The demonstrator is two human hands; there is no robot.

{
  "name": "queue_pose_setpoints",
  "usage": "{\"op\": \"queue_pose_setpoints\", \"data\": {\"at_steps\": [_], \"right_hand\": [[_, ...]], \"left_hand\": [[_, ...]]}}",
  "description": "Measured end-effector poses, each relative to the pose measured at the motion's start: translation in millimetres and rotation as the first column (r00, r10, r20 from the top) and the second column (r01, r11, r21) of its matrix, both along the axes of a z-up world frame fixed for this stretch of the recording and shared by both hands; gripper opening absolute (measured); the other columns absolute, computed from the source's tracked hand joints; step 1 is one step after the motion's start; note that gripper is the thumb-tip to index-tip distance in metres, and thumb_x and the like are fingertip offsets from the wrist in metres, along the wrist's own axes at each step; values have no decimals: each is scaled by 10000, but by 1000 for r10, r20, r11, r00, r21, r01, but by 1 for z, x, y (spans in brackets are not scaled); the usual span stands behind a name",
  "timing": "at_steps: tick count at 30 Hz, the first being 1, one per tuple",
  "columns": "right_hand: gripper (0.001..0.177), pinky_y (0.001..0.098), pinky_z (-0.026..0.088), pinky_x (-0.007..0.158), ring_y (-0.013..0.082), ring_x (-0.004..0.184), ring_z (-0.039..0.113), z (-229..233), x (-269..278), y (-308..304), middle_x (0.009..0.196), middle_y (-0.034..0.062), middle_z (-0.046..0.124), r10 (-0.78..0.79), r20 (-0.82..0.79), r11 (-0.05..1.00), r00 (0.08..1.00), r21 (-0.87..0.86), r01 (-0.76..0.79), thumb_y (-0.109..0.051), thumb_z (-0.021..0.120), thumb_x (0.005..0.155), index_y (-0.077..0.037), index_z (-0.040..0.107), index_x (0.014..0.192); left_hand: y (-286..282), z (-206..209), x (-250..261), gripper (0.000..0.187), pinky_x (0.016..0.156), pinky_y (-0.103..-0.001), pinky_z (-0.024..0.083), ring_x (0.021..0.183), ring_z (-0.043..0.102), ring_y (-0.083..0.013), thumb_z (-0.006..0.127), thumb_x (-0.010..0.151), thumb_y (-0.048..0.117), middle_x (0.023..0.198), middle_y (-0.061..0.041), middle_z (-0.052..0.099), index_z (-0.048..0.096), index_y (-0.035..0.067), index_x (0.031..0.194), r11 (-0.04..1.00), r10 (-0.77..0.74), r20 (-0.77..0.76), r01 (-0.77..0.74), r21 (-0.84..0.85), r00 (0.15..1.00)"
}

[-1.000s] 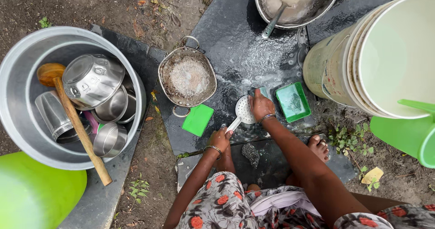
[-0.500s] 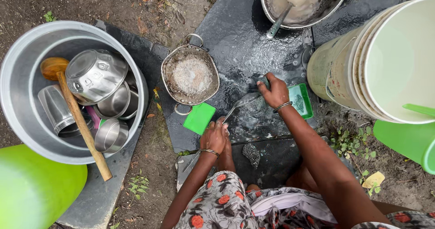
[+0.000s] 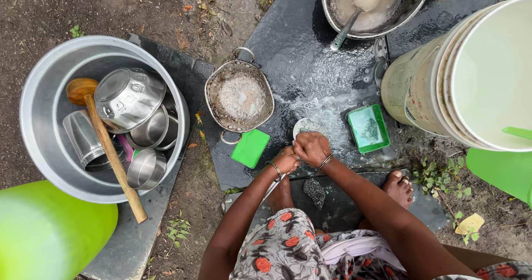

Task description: The person washes several metal pots, cups, and a strainer by hand using a green scouring pad and soap, rinsing them with water from a bucket.

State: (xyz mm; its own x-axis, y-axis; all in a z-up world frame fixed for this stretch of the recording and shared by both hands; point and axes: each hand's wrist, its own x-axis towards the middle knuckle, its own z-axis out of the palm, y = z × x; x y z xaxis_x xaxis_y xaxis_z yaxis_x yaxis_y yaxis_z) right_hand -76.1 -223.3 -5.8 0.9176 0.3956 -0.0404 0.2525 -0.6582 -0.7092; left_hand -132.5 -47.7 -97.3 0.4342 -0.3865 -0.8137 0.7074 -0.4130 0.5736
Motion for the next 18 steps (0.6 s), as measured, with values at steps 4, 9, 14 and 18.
{"op": "queue_pose_setpoints", "data": {"at_steps": [4, 9, 14, 18], "right_hand": [[233, 494, 449, 703, 357, 716, 661, 27, 33, -2, 797, 103, 695, -488, -106, 873, 867, -74, 482, -224, 637, 903, -61, 641, 1071], [215, 412, 459, 717, 235, 783, 701, 58, 38, 2, 914, 59, 727, 123, 262, 961, 957, 210, -181, -109, 596, 906, -131, 593, 1120], [396, 443, 508, 776, 317, 819, 638, 70, 60, -12, 897, 130, 613, -114, -91, 964, 989, 230, 132, -95, 621, 776, -31, 579, 1164], [289, 457, 519, 827, 363, 896, 645, 84, 27, 1, 936, 150, 619, 120, 51, 955, 991, 268, -129, -97, 693, 869, -55, 572, 1127]], "left_hand": [[-2, 10, -12, 331, 438, -251, 332, 507, 405, -56, 570, 1104, 346, 656, 35, 474, 569, 61, 936, 940, 188, -124, -216, -264, 974], [1, 65, 0, 300, 483, -292, 450, 564, 555, -75, 663, 1021, 273, 643, -17, 604, 620, 26, 857, 995, -39, 382, 72, -71, 923], [-8, 122, 26, 372, 507, -287, 429, 524, 504, -74, 496, 1095, 336, 624, -39, 552, 611, 47, 889, 998, 26, 227, -14, -57, 973], [3, 101, 34, 277, 608, -285, 501, 691, 614, -87, 543, 1083, 265, 801, -40, 629, 601, -6, 1076, 968, 238, 638, -122, -221, 732]]}}
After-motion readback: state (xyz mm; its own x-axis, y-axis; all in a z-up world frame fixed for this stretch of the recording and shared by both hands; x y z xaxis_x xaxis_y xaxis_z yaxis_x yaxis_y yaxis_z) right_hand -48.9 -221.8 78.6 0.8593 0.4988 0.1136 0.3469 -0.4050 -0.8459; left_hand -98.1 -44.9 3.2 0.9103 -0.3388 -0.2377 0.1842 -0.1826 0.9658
